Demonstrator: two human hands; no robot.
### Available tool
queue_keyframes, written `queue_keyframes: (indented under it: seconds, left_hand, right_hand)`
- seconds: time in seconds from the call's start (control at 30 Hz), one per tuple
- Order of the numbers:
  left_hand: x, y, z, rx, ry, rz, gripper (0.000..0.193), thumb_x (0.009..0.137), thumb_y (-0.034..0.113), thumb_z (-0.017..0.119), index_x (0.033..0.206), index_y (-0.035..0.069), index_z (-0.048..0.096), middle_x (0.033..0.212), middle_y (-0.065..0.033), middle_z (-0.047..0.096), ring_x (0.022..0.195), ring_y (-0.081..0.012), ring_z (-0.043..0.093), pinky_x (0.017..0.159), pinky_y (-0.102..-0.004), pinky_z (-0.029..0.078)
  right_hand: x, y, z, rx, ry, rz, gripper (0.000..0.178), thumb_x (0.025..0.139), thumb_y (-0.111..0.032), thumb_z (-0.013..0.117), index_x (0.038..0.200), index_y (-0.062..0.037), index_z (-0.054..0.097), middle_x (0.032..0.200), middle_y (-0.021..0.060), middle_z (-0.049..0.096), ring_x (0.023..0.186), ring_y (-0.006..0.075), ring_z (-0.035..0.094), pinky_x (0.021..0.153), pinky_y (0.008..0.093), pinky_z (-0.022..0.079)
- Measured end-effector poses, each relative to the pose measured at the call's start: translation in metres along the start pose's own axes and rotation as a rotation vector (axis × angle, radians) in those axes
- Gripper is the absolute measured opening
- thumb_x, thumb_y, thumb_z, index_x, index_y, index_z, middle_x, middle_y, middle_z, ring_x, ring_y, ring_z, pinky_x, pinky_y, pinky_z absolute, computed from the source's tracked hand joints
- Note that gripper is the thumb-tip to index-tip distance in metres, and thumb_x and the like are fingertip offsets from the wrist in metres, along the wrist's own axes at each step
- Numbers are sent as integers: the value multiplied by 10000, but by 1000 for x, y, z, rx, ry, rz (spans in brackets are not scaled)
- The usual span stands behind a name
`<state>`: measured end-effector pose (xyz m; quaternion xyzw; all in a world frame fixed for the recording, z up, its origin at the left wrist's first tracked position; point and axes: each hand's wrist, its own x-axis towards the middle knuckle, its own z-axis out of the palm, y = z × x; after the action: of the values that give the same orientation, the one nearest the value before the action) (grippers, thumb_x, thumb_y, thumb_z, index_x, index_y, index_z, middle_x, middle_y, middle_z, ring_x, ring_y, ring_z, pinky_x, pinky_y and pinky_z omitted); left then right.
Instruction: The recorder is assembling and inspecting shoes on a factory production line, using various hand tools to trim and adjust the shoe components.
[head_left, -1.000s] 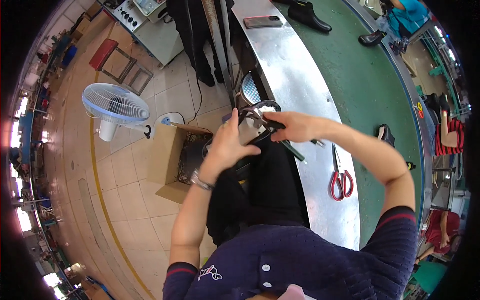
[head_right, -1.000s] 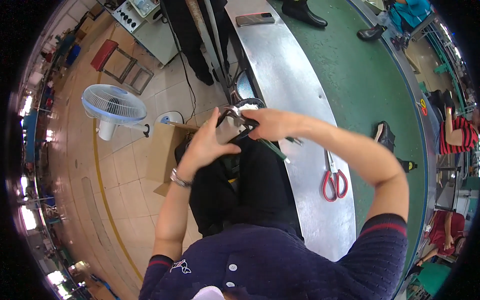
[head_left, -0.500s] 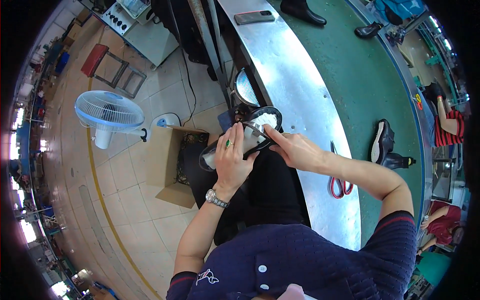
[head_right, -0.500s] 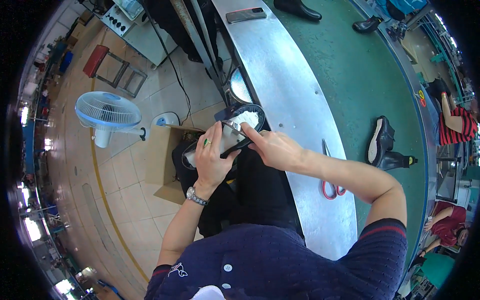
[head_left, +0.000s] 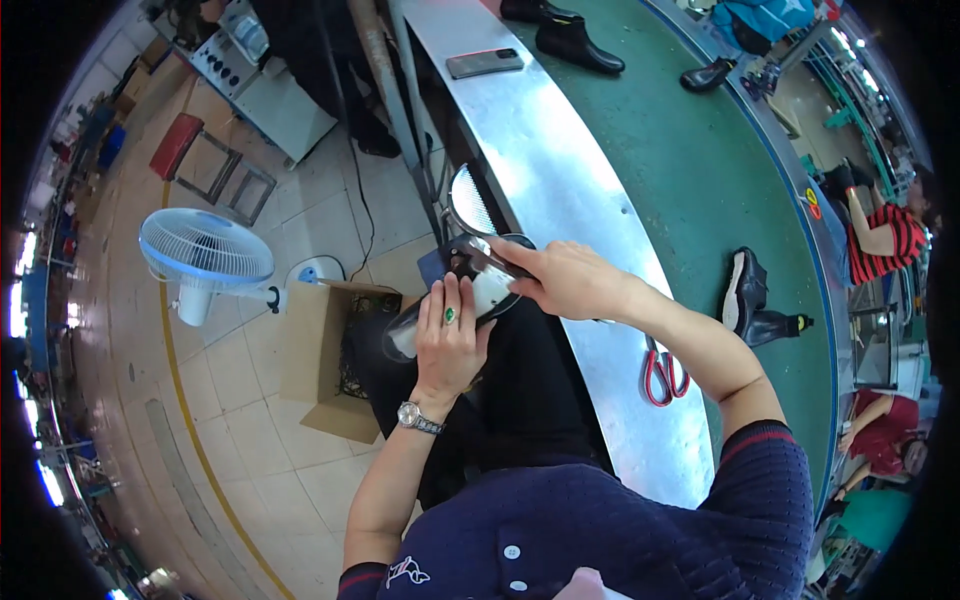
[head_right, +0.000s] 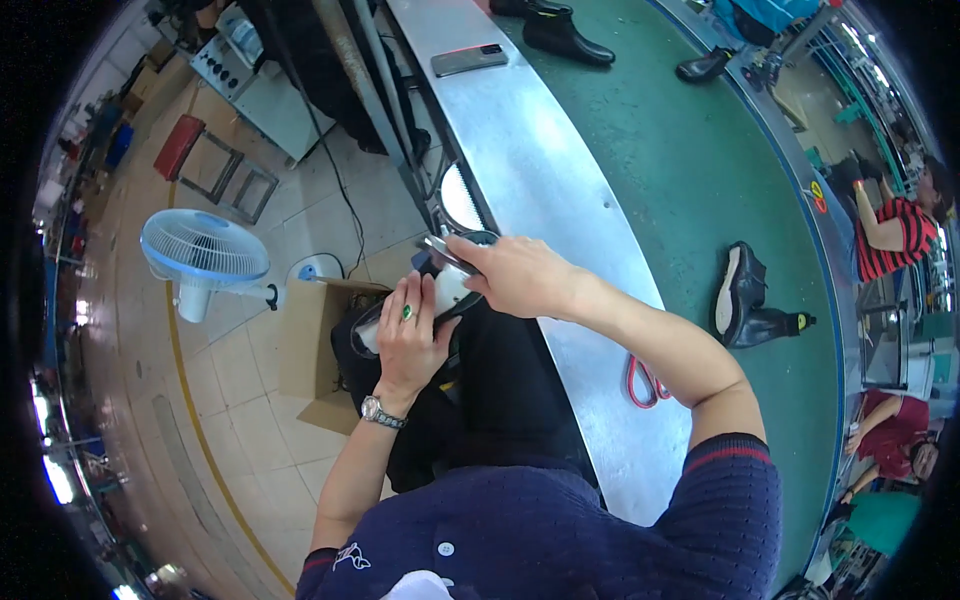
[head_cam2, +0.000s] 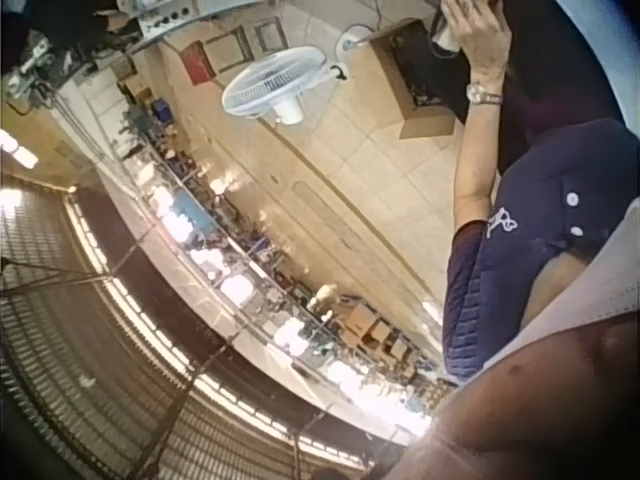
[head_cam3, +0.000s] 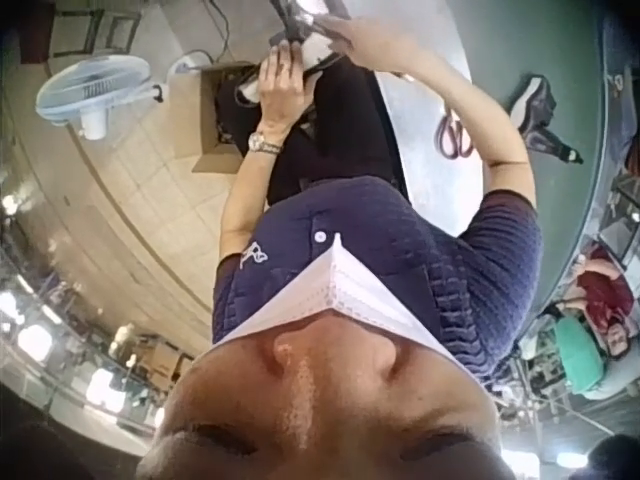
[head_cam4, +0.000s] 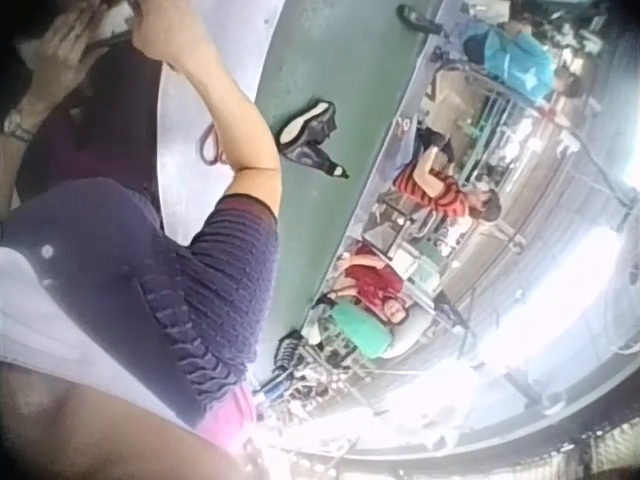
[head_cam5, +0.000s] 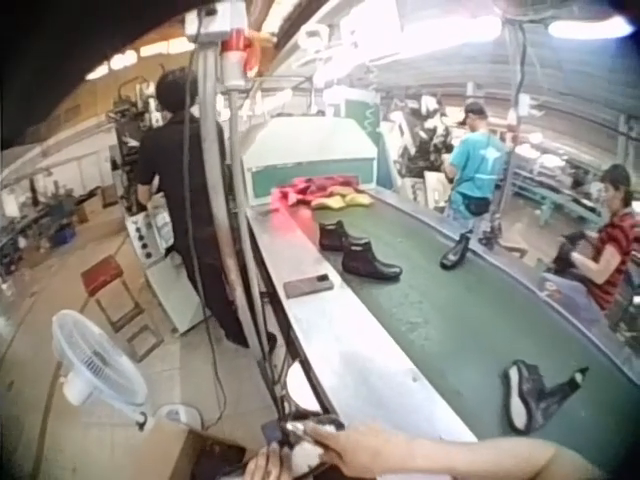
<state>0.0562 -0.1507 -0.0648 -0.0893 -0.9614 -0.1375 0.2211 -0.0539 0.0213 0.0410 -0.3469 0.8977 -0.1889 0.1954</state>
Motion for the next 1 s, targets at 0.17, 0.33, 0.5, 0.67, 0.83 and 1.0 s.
queue_keyframes:
  seconds: [0.17,0.33,0.5,0.67,0.83,1.0]
  left_hand:
    - [12,15,1,-5,-62,14,640,783,254,728,1315,-25,508,1303,-216,549,1186,-387,528,998,-464,428]
    - [-1,-6,-4,42,-88,47,682,771,250,737,1317,-68,482,1295,-259,537,1187,-403,518,1016,-476,405]
    - [11,-1,1,85,-102,27,649,773,300,747,1259,-73,532,1260,-256,564,1176,-391,532,992,-466,419]
    - [-4,-7,-3,54,-106,30,673,818,316,682,1321,-72,462,1310,-269,517,1198,-423,497,1012,-503,389]
    - [-6,10,0,76,-101,33,670,785,324,715,1253,-110,510,1268,-290,535,1176,-432,508,1013,-495,404]
    - [-25,8,13,46,-42,-3,723,788,277,719,1327,-102,423,1350,-299,450,1230,-440,460,1047,-501,380]
  right_hand:
    - [-2,26,39,195,245,93,533,903,-203,587,1392,-152,382,787,204,662,721,431,638,600,531,479]
    - [10,14,18,174,133,-97,551,910,-204,571,1401,-179,324,757,209,646,701,429,627,586,534,466]
    - [6,25,41,163,123,28,559,909,-217,568,1411,-176,325,750,202,642,706,416,637,614,523,479]
    - [6,11,18,220,230,-76,570,920,-247,558,1434,-180,319,848,200,665,771,425,631,660,520,471]
    - [-10,25,41,159,60,76,561,942,-284,535,1446,-176,314,838,226,652,745,447,621,637,532,467]
    - [-7,0,22,130,242,-108,523,931,-282,551,1416,-180,384,750,213,653,672,434,628,574,513,473]
